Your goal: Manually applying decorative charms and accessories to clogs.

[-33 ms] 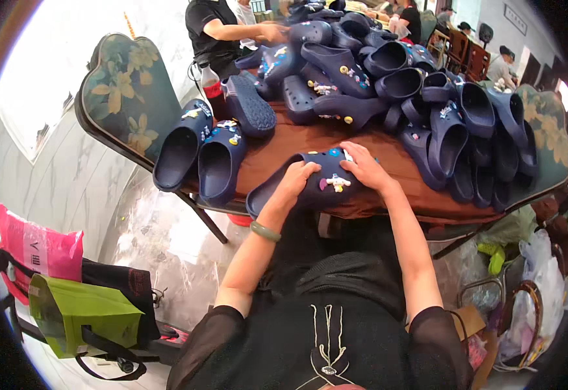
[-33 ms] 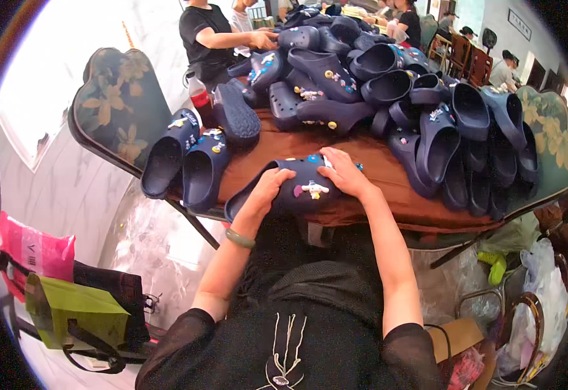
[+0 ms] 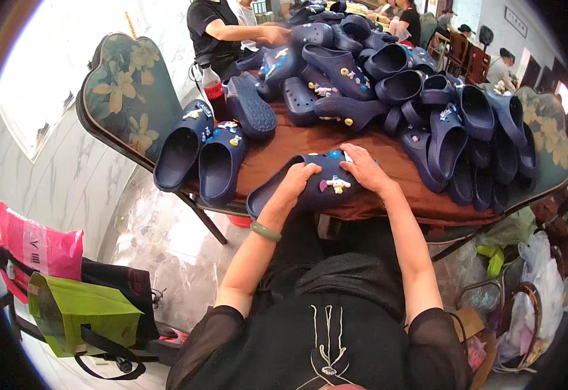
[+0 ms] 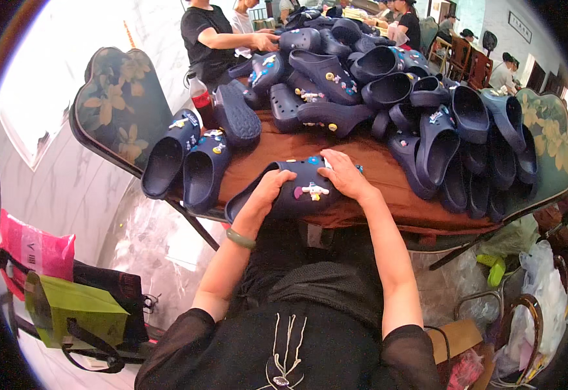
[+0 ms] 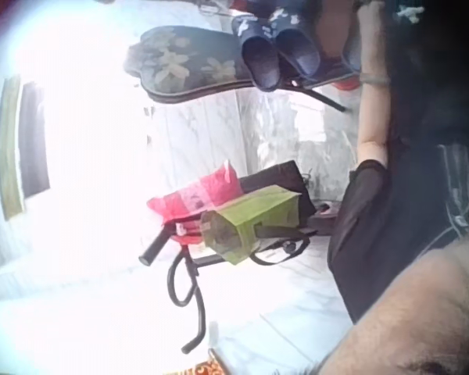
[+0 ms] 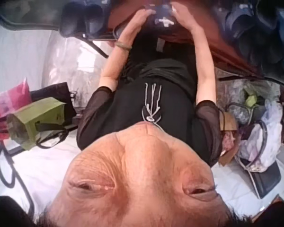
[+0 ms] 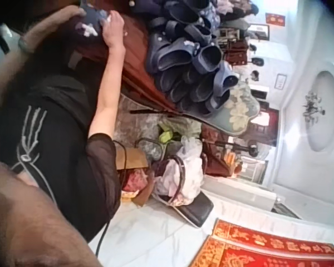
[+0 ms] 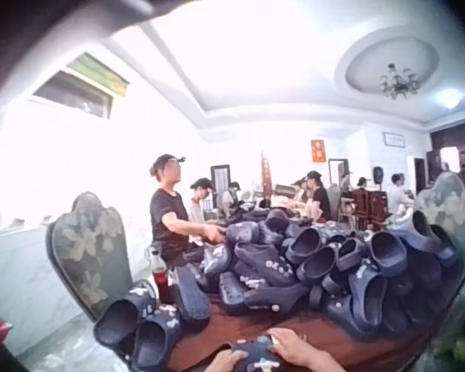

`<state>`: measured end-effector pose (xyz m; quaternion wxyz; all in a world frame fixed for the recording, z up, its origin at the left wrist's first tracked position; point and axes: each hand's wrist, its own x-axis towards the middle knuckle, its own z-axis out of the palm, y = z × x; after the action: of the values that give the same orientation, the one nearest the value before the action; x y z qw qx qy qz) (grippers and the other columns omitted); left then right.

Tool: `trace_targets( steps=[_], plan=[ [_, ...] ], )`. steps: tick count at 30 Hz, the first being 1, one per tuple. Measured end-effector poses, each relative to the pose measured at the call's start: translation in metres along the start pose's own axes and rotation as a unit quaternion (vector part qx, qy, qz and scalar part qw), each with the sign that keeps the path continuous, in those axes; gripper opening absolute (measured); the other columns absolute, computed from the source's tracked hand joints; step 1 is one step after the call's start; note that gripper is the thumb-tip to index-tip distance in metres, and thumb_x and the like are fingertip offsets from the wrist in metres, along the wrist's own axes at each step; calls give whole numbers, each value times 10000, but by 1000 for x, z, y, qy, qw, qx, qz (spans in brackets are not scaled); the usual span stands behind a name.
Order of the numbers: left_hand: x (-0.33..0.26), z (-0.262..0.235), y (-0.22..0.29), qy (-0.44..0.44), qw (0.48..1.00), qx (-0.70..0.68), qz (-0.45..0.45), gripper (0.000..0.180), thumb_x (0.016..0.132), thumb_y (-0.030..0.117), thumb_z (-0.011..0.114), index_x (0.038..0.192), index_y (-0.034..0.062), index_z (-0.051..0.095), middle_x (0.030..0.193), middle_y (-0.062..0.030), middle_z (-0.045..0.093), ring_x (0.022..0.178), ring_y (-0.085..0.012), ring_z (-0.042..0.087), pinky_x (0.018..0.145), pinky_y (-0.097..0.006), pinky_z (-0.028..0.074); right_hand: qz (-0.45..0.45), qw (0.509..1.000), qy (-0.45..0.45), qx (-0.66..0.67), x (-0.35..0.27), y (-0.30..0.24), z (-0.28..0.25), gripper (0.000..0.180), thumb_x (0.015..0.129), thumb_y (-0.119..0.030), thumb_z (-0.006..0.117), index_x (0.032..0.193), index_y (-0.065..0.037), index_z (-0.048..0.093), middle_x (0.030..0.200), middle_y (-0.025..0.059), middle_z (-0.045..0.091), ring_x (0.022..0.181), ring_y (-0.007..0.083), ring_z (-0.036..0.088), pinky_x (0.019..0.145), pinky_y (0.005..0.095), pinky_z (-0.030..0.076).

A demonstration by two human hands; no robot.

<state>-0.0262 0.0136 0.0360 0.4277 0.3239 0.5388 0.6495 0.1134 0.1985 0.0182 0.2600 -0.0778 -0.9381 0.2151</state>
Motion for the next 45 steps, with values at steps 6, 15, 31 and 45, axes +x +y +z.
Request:
trace_targets(
  steps=[6, 15, 31, 45],
  plan=[
    [-3, -7, -11, 8, 1000, -8, 6, 207, 818, 186, 565, 855, -3, 641, 815, -38, 629, 667, -109, 591, 596, -243, 467, 16, 988, 54, -145, 11, -19, 10, 335, 909, -276, 501, 1115, -15, 534, 1134, 195, 576, 1036, 354, 551, 878, 425, 446],
    [-9, 6, 3, -22, 999, -22, -14, 252, 846, 222, 562, 933, 6, 656, 903, -41, 646, 792, -130, 607, 727, -281, 483, 204, 969, 130, -56, 28, 31, 15, 343, 912, -331, 472, 1032, -22, 556, 983, 282, 599, 952, 430, 569, 816, 509, 441],
    [7, -6, -21, -11, 995, -99, 0, 220, 852, 163, 573, 929, -27, 653, 884, -82, 660, 755, -145, 630, 692, -281, 503, -62, 991, -31, -119, -20, -39, 13, 828, 701, -504, 686, 1379, -152, 367, 1459, 65, 304, 1359, 259, 240, 1086, 537, 74],
    [7, -6, -23, -29, 996, -85, 18, 202, 850, 169, 583, 872, -15, 665, 826, -48, 658, 684, -115, 608, 656, -257, 488, -30, 974, 217, -53, -9, -30, 40, 256, 908, -223, 542, 1077, -50, 625, 1065, 109, 641, 1016, 268, 599, 846, 351, 468]
  ],
)
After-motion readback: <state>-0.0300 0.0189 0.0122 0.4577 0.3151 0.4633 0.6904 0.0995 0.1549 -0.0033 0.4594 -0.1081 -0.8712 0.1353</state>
